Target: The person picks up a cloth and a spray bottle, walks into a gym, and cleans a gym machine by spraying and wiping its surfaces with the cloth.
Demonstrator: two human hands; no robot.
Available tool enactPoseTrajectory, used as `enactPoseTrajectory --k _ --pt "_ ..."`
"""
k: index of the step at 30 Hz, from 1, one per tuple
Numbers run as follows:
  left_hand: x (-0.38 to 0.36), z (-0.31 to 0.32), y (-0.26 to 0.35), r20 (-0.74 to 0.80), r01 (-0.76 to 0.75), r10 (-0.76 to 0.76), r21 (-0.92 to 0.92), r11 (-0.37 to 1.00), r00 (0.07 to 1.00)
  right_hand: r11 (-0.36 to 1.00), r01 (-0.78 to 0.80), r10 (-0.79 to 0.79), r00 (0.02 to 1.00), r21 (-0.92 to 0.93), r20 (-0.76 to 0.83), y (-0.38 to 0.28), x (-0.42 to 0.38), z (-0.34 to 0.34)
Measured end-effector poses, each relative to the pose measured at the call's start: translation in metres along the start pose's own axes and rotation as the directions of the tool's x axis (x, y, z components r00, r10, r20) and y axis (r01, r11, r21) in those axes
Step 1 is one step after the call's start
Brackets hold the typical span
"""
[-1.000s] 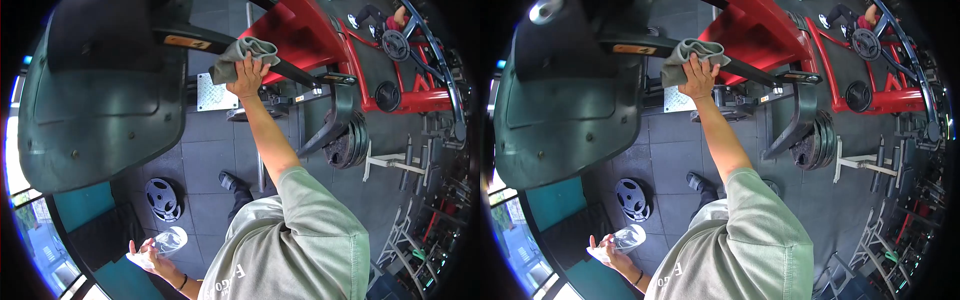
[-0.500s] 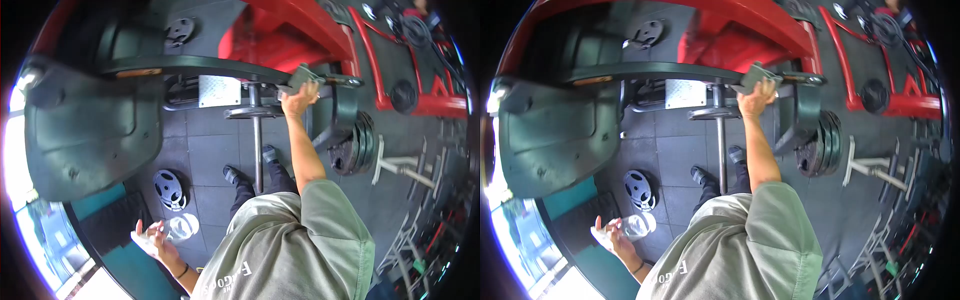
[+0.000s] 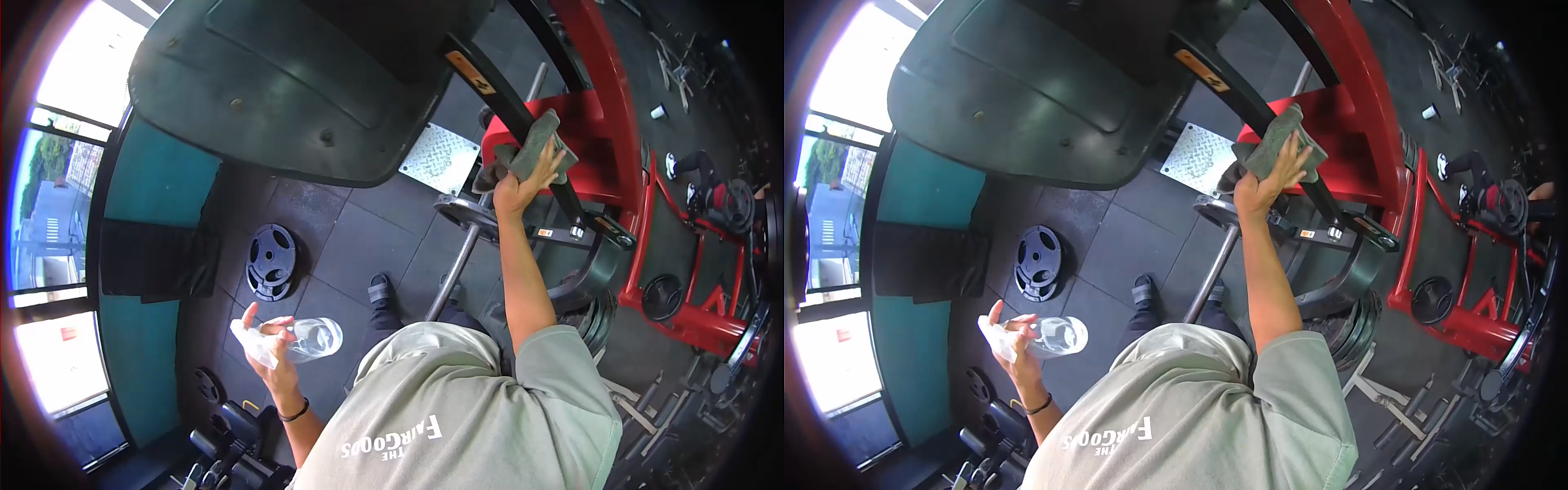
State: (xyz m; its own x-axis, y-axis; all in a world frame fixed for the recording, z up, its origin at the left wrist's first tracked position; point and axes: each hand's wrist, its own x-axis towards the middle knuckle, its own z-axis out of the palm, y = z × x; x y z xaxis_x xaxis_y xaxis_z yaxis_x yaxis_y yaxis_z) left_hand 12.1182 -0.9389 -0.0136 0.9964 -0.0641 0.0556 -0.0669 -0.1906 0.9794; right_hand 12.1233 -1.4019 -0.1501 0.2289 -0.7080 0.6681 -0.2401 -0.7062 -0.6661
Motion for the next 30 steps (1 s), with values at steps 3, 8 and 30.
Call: enactPoseTrajectory --k 3,8,30 --pt "0.019 -0.003 0.004 0.072 0.078 -0.079 0.023 0.997 0.994 0.919 -0.097 0.077 0.995 0.381 0.067 -0.035 -0.014 0.007" --pt "0.069 -0.008 -0.014 0.266 0.137 -0.116 -0.062 0.989 0.957 0.290 -0.700 0.658 0.641 0.653 0.394 -0.113 -0.064 -0.024" --pt "0.117 0.113 0.068 0.072 -0.237 0.226 0.259 0.936 0.971 0.128 -0.917 0.688 0.356 0.377 0.632 -0.094 -0.136 -0.115"
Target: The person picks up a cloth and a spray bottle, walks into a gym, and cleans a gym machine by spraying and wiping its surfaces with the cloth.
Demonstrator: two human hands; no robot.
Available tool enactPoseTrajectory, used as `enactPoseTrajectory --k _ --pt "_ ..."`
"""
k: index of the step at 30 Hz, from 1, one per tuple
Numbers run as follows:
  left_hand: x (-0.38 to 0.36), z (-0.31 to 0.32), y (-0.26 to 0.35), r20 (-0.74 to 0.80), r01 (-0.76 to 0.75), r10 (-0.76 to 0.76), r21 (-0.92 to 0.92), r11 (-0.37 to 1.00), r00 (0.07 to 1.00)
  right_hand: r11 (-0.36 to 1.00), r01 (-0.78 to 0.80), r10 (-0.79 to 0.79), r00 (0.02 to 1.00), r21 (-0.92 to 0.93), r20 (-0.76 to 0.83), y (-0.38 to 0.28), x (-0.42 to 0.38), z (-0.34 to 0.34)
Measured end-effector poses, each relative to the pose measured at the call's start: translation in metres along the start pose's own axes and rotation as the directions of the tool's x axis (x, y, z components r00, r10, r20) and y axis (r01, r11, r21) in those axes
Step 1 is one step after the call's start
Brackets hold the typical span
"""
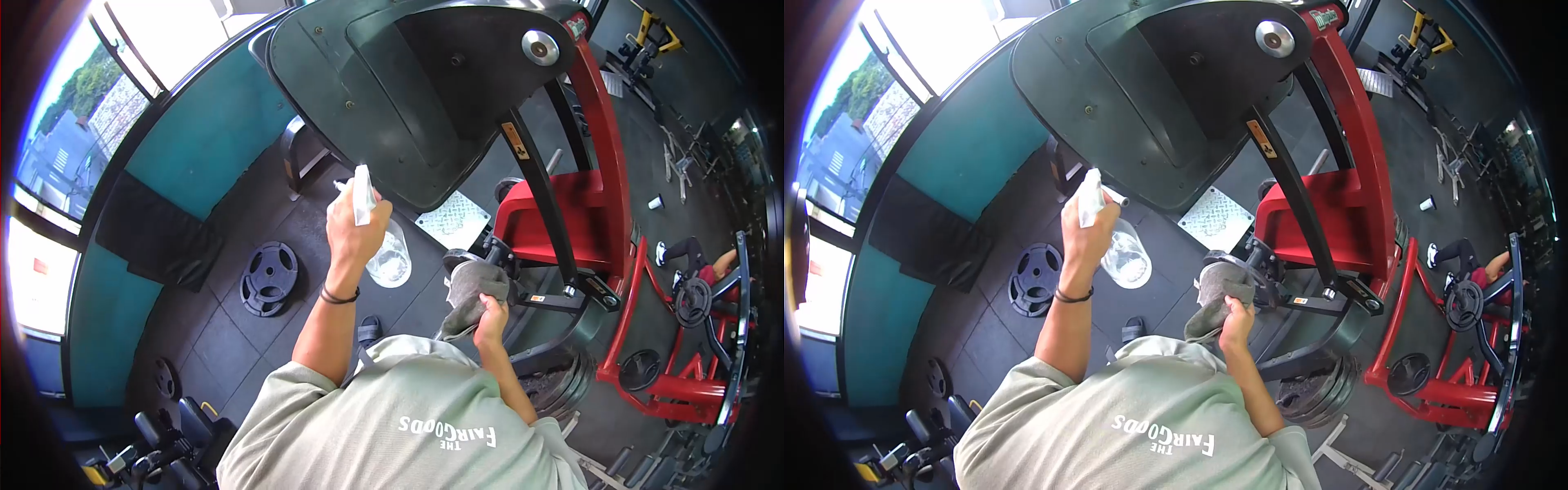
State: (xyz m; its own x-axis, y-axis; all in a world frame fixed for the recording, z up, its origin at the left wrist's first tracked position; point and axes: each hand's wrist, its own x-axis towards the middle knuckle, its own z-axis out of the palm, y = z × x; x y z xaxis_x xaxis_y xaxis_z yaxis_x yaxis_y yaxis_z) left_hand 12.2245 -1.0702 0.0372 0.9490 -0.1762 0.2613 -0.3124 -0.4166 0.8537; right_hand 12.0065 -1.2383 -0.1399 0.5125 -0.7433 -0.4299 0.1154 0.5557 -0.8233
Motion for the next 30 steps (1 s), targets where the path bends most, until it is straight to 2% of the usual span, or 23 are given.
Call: enactPoseTrajectory --k 1,2,4,5,6,8,9,10,12,15,18,21,24,26,28,30 --pt "-0.007 0.007 0.002 0.015 0.065 -0.064 -0.061 0.996 0.998 1.000 0.000 0.000 1.000 0.012 0.006 -0.009 0.002 -0.005" --pt "-0.014 0.019 0.003 -0.020 0.106 -0.107 -0.044 0.993 0.994 1.000 0.000 0.000 1.000 0.024 0.010 -0.015 0.006 -0.011" --pt "-0.029 0.040 -0.004 -0.007 0.124 -0.124 -0.031 0.992 0.992 0.998 -0.006 0.005 1.000 0.059 0.017 -0.026 0.016 -0.026" --pt "-0.034 0.048 -0.007 0.040 0.165 -0.166 0.038 0.986 0.985 0.997 -0.002 0.001 1.000 0.077 0.012 -0.031 0.021 -0.032" --pt "-0.040 0.052 -0.006 0.133 0.242 -0.239 -0.009 0.970 0.962 0.996 0.001 -0.002 1.000 0.092 0.008 -0.037 0.024 -0.041" --pt "-0.051 0.066 -0.001 0.182 0.282 -0.296 0.101 0.954 0.938 0.996 0.020 -0.024 0.999 0.089 0.039 -0.038 0.037 -0.064" --pt "-0.057 0.075 0.001 0.178 0.260 -0.280 0.127 0.957 0.943 0.996 0.011 -0.015 0.999 0.088 0.042 -0.043 0.039 -0.070" --pt "-0.065 0.080 0.003 0.225 0.267 -0.278 0.078 0.961 0.934 0.996 0.002 -0.006 0.999 0.088 0.043 -0.046 0.040 -0.075" --pt "-0.078 0.093 0.006 0.221 0.261 -0.267 0.055 0.964 0.938 0.996 -0.023 0.022 1.000 0.082 0.020 -0.052 0.041 -0.084" --pt "-0.083 0.103 0.009 0.270 0.316 -0.364 0.205 0.926 0.891 0.994 -0.060 0.059 0.998 0.090 0.018 -0.056 0.044 -0.096" --pt "-0.087 0.110 0.018 0.296 0.384 -0.408 0.137 0.913 0.864 0.993 -0.077 0.075 0.997 0.088 0.019 -0.060 0.048 -0.103" --pt "-0.088 0.118 0.015 0.196 0.255 -0.245 -0.025 0.967 0.949 0.992 -0.084 0.081 0.996 0.098 0.043 -0.065 0.054 -0.105" --pt "-0.075 0.111 0.029 0.036 0.137 -0.133 -0.137 0.981 0.990 0.990 -0.094 0.082 0.991 0.110 0.106 -0.071 0.064 -0.103" --pt "-0.059 0.100 0.043 -0.100 0.034 -0.035 -0.020 0.999 0.994 0.989 -0.106 0.091 0.987 0.107 0.135 -0.077 0.066 -0.099" --pt "-0.041 0.084 0.053 -0.168 -0.038 0.040 0.015 0.999 0.985 0.988 -0.115 0.099 0.984 0.100 0.146 -0.085 0.068 -0.088" --pt "-0.030 0.064 0.073 -0.175 0.039 -0.036 0.014 0.999 0.984 0.990 -0.094 0.079 0.987 0.102 0.139 -0.085 0.076 -0.084"
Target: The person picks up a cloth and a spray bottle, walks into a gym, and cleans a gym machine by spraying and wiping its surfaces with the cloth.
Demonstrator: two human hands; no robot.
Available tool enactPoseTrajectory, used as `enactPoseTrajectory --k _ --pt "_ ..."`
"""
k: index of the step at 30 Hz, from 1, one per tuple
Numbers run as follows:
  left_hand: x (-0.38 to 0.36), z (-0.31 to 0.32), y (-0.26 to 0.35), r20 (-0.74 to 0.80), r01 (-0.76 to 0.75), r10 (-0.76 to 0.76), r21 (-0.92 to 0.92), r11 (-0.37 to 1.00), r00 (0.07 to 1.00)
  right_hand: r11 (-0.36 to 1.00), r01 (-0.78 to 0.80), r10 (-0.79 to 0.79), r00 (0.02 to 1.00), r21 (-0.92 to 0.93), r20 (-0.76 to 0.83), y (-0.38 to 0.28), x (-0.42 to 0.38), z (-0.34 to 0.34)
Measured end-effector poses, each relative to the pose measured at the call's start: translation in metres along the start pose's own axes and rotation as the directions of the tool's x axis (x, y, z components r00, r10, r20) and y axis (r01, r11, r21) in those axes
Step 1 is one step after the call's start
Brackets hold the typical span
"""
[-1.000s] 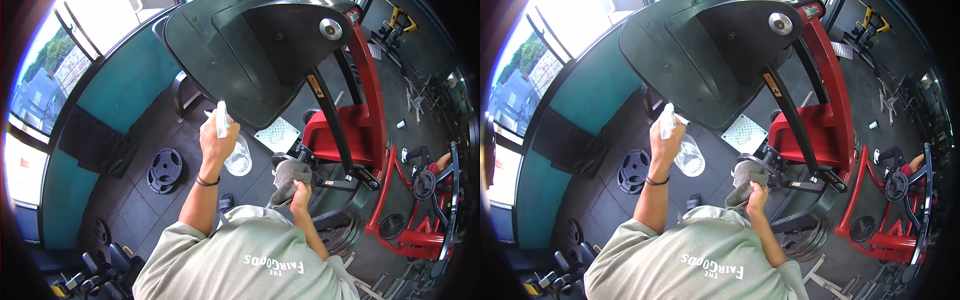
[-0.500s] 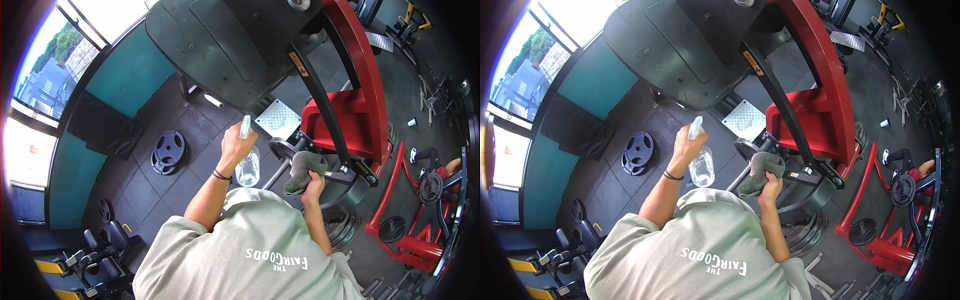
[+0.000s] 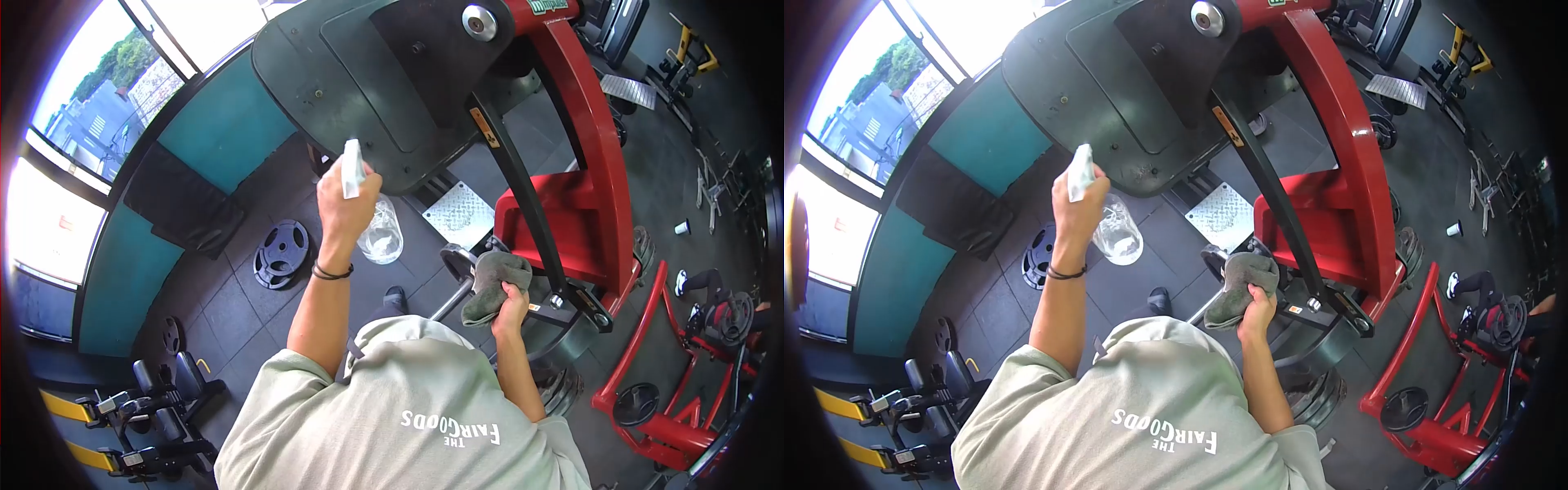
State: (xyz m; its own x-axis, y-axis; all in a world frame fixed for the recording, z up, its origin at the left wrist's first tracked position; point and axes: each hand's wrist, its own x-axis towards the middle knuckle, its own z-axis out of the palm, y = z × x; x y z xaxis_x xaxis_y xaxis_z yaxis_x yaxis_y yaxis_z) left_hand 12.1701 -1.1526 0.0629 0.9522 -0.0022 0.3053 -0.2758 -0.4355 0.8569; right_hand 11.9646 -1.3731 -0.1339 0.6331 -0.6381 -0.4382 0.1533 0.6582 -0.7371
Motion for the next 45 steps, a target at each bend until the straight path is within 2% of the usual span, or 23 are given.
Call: enactPoseTrajectory --k 2,5,9,13,14,18,19,21,24,25,26,27,29,31,32,33,34,36,37,39,40,41,45 --pt "0.008 -0.009 0.004 -0.063 -0.119 0.124 0.080 0.990 0.990 1.000 0.017 -0.017 1.000 0.004 -0.005 0.003 0.006 0.003" --pt "0.016 -0.017 0.002 -0.193 -0.077 0.038 -0.201 0.977 0.981 1.000 0.028 -0.028 1.000 0.007 -0.006 -0.001 0.010 0.016" --pt "0.018 -0.046 0.004 -0.147 -0.061 0.041 -0.135 0.989 0.988 0.999 -0.038 0.037 0.998 0.008 0.058 -0.001 0.011 0.031" --pt "0.020 -0.062 0.002 -0.176 -0.146 0.101 -0.263 0.954 0.979 0.998 -0.055 0.057 0.990 -0.019 0.127 -0.003 0.015 0.055" --pt "0.019 -0.066 0.001 -0.130 -0.132 0.099 -0.274 0.953 0.987 0.999 -0.048 0.051 0.988 -0.025 0.145 -0.003 0.017 0.061" --pt "0.011 -0.081 -0.006 0.035 -0.078 0.098 -0.364 0.928 0.995 0.989 0.119 -0.133 0.975 0.087 0.180 -0.019 0.017 0.103" --pt "0.008 -0.084 -0.015 0.052 -0.101 0.127 -0.356 0.929 0.991 0.965 0.248 -0.260 0.939 0.082 0.226 -0.026 0.014 0.115" --pt "0.003 -0.091 -0.032 0.094 -0.088 0.131 -0.364 0.927 0.987 0.852 0.495 -0.520 0.771 0.167 0.367 -0.033 0.045 0.105" --pt "-0.009 -0.100 -0.055 0.144 0.010 0.054 -0.413 0.911 0.988 0.782 0.511 -0.619 0.567 0.357 0.543 -0.063 0.028 0.149" --pt "-0.011 -0.101 -0.066 0.143 0.037 0.028 -0.432 0.901 0.989 0.851 0.366 -0.524 0.617 0.376 0.587 -0.067 0.032 0.154" --pt "-0.012 -0.102 -0.072 0.143 0.063 0.003 -0.452 0.890 0.990 0.642 0.713 -0.622 0.270 0.281 0.735 -0.076 0.040 0.208" --pt "-0.012 -0.103 -0.072 0.124 0.048 0.007 -0.438 0.898 0.992 0.275 0.892 -0.625 -0.117 0.358 0.772 -0.084 0.047 0.261" --pt "-0.015 -0.105 -0.080 0.098 0.093 -0.052 -0.472 0.877 0.994 -0.053 0.967 -0.671 -0.220 0.251 0.708 -0.064 0.061 0.320" --pt "-0.016 -0.108 -0.090 0.095 0.114 -0.081 -0.421 0.900 0.992 -0.104 0.971 -0.566 -0.235 0.215 0.791 -0.050 0.093 0.381" --pt "-0.016 -0.110 -0.096 0.105 0.139 -0.107 -0.385 0.912 0.989 -0.204 0.977 -0.514 -0.156 0.056 0.843 -0.033 0.103 0.411" --pt "-0.015 -0.111 -0.103 0.113 0.163 -0.131 -0.347 0.924 0.985 -0.170 0.984 -0.470 -0.126 0.051 0.874 -0.019 0.118 0.440" --pt "-0.013 -0.112 -0.110 0.123 0.187 -0.156 -0.303 0.935 0.980 -0.166 0.984 -0.364 -0.002 -0.063 0.931 -0.014 0.118 0.465" --pt "-0.011 -0.111 -0.122 0.091 0.192 -0.174 -0.252 0.949 0.981 -0.313 0.940 -0.368 0.012 -0.136 0.930 -0.017 0.122 0.493" --pt "-0.009 -0.110 -0.126 0.076 0.193 -0.180 -0.230 0.954 0.981 -0.272 0.955 -0.377 0.009 -0.120 0.926 -0.019 0.125 0.495" --pt "-0.005 -0.110 -0.135 0.134 0.297 -0.275 -0.191 0.936 0.952 -0.181 0.979 -0.381 0.020 -0.096 0.924 -0.018 0.127 0.475" --pt "-0.004 -0.113 -0.139 0.170 0.345 -0.318 -0.162 0.925 0.933 -0.158 0.978 -0.362 0.069 -0.134 0.930 -0.012 0.128 0.453" --pt "-0.004 -0.113 -0.147 0.165 0.290 -0.264 -0.165 0.943 0.950 -0.142 0.977 -0.349 0.101 -0.159 0.932 -0.008 0.131 0.430" --pt "0.001 -0.117 -0.161 0.135 0.259 -0.237 -0.179 0.949 0.962 -0.126 0.947 -0.305 0.245 -0.294 0.920 0.031 0.160 0.302"
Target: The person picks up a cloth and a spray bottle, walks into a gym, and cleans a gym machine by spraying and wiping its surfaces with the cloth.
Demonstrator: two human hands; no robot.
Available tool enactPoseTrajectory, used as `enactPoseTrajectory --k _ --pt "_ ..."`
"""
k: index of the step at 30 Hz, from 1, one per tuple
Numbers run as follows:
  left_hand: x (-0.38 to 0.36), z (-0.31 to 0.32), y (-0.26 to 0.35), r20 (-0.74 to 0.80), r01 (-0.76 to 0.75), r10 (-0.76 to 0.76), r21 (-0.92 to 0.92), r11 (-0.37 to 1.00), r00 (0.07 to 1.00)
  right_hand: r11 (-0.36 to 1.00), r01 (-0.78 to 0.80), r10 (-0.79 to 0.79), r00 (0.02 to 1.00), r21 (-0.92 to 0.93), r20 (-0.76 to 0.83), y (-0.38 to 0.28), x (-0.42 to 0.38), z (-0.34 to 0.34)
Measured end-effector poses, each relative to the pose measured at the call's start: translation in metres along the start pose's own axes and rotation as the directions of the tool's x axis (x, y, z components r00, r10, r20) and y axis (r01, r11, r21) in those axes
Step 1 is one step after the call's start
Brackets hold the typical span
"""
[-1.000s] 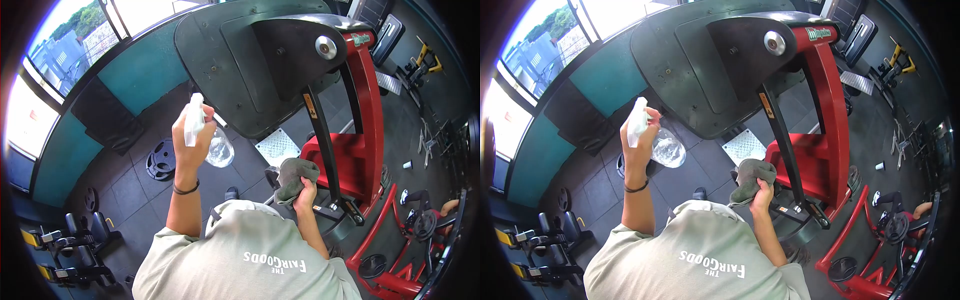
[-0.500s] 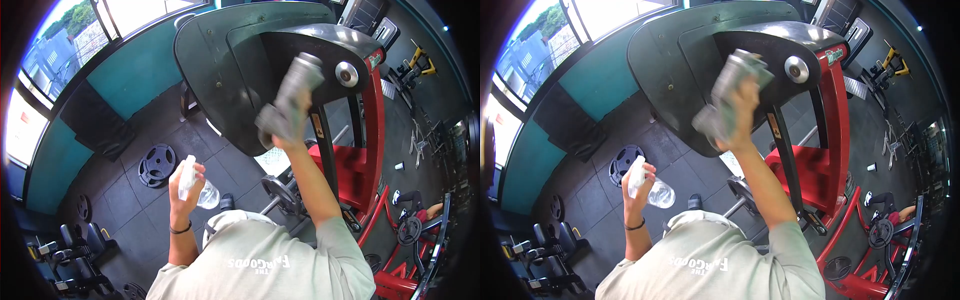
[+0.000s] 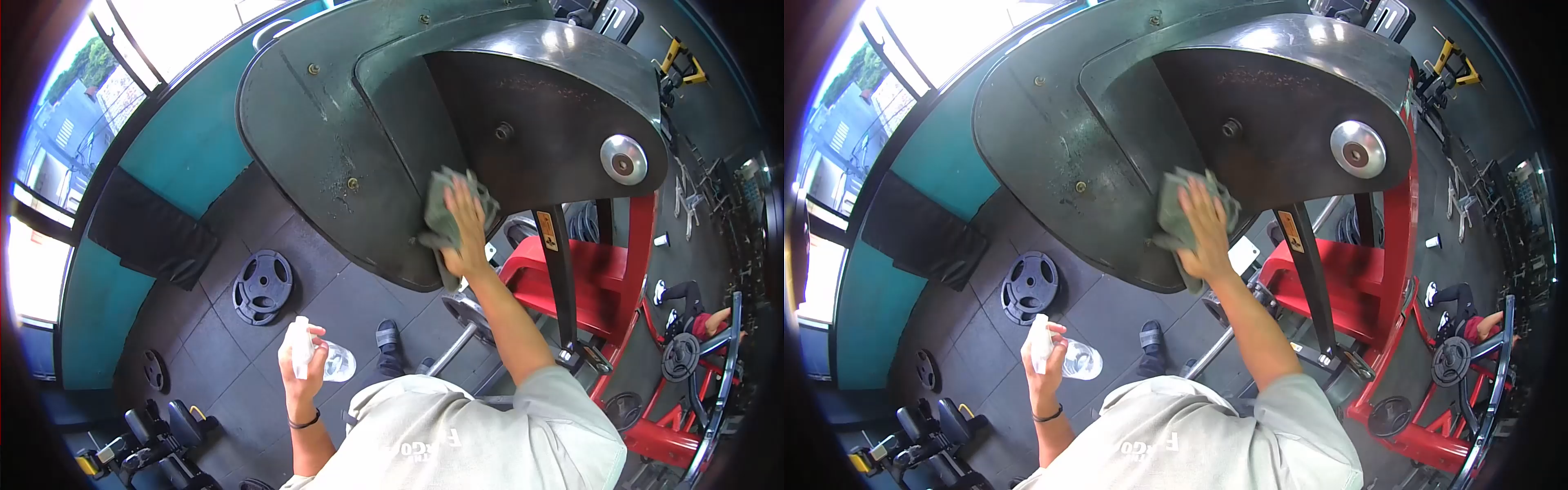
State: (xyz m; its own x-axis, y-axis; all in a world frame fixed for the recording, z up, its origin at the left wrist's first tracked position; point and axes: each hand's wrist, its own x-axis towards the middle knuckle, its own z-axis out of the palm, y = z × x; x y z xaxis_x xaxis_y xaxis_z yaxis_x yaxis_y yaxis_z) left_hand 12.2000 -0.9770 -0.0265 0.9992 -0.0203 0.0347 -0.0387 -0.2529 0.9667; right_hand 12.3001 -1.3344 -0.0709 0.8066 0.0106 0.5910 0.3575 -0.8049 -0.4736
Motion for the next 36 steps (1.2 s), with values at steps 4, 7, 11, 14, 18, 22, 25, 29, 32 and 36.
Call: enactPoseTrajectory --k 4,7,11,14,18,22,25,29,32,36 --pt "0.008 -0.002 -0.005 -0.010 0.007 -0.007 0.025 1.000 1.000 0.998 -0.055 0.054 0.998 -0.017 -0.044 -0.001 -0.019 0.005" --pt "0.010 -0.007 -0.010 -0.010 0.046 -0.046 0.091 0.995 0.999 1.000 -0.012 0.016 0.990 0.025 -0.139 -0.030 0.037 0.005" --pt "0.014 -0.010 -0.012 0.002 0.078 -0.079 0.103 0.992 0.997 0.991 0.133 -0.135 0.965 -0.021 -0.226 -0.072 0.163 -0.004" --pt "0.018 -0.008 -0.010 0.026 0.082 -0.085 0.106 0.991 0.996 0.987 0.161 -0.162 0.936 -0.029 -0.314 -0.080 0.211 0.003" --pt "0.018 -0.003 0.000 0.008 0.060 -0.061 0.104 0.993 0.998 0.994 0.078 -0.057 0.969 0.078 -0.240 -0.069 0.159 -0.006" --pt "0.020 -0.007 -0.011 0.051 0.075 -0.078 0.056 0.996 0.996 0.989 -0.114 0.123 0.988 0.089 -0.099 -0.022 0.031 -0.007" --pt "0.019 -0.004 -0.014 0.053 0.084 -0.087 0.048 0.995 0.995 0.981 -0.190 0.192 0.980 0.049 -0.059 -0.014 -0.003 -0.002" --pt "0.016 -0.009 -0.017 0.034 0.060 -0.063 0.070 0.996 0.997 0.990 -0.111 0.117 0.991 0.090 -0.069 -0.048 0.055 -0.005" --pt "0.010 -0.008 -0.003 -0.041 0.063 -0.061 0.065 0.996 0.997 0.993 0.071 -0.050 0.976 0.093 -0.214 -0.062 0.162 -0.004" --pt "-0.003 -0.014 0.005 -0.079 0.090 -0.088 0.028 0.996 0.993 0.977 0.211 -0.201 0.948 0.016 -0.246 -0.096 0.246 -0.001"
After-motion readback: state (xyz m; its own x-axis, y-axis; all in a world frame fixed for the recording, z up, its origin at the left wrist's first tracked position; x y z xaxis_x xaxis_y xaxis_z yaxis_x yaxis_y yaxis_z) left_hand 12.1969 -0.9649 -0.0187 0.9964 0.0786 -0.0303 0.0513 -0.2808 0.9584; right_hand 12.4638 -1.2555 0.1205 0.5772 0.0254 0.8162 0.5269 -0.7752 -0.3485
